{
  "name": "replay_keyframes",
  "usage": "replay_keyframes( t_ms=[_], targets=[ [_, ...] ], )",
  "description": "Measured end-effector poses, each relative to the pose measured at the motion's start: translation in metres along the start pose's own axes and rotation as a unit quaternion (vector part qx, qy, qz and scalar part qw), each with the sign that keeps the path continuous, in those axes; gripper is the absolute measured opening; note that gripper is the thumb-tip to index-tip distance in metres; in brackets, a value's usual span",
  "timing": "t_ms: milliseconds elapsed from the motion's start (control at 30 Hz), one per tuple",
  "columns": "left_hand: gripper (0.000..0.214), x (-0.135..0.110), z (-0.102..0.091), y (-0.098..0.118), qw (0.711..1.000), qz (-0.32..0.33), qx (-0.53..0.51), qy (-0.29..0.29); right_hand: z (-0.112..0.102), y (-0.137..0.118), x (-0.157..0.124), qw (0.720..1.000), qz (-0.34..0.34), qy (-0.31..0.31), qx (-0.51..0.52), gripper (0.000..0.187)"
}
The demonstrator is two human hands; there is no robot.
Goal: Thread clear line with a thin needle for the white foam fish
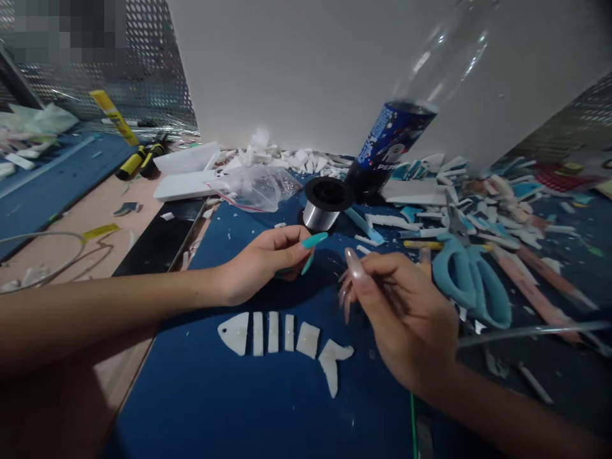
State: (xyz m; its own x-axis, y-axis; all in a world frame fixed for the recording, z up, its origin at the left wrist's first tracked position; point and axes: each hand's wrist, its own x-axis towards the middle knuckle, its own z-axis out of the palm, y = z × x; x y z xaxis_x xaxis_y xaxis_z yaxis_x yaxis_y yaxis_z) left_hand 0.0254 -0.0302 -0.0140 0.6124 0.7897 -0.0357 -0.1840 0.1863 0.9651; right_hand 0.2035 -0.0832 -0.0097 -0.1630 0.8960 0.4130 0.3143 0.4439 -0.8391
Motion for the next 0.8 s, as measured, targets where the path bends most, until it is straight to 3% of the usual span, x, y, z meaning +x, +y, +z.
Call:
replay_keyframes(
  t_ms=[133,300,800],
  targets=[
    [0.019,-0.0027,0.0011,0.0014,0.998,-0.032,-0.053,-0.014,-0.0004,-0.001,-0.0016,0.998,-0.058,-0.014,-0.034,0.015],
    [0.02,-0.0029,0.0007,0.0001,0.999,-0.025,-0.026,-0.039,0.0003,0.0007,-0.0026,0.991,-0.133,-0.015,-0.025,0.019],
    [0.023,-0.0026,0.0023,-0.0005,0.997,-0.005,0.03,-0.066,0.0009,-0.0049,-0.0008,0.996,-0.058,-0.046,-0.058,0.013]
  ],
)
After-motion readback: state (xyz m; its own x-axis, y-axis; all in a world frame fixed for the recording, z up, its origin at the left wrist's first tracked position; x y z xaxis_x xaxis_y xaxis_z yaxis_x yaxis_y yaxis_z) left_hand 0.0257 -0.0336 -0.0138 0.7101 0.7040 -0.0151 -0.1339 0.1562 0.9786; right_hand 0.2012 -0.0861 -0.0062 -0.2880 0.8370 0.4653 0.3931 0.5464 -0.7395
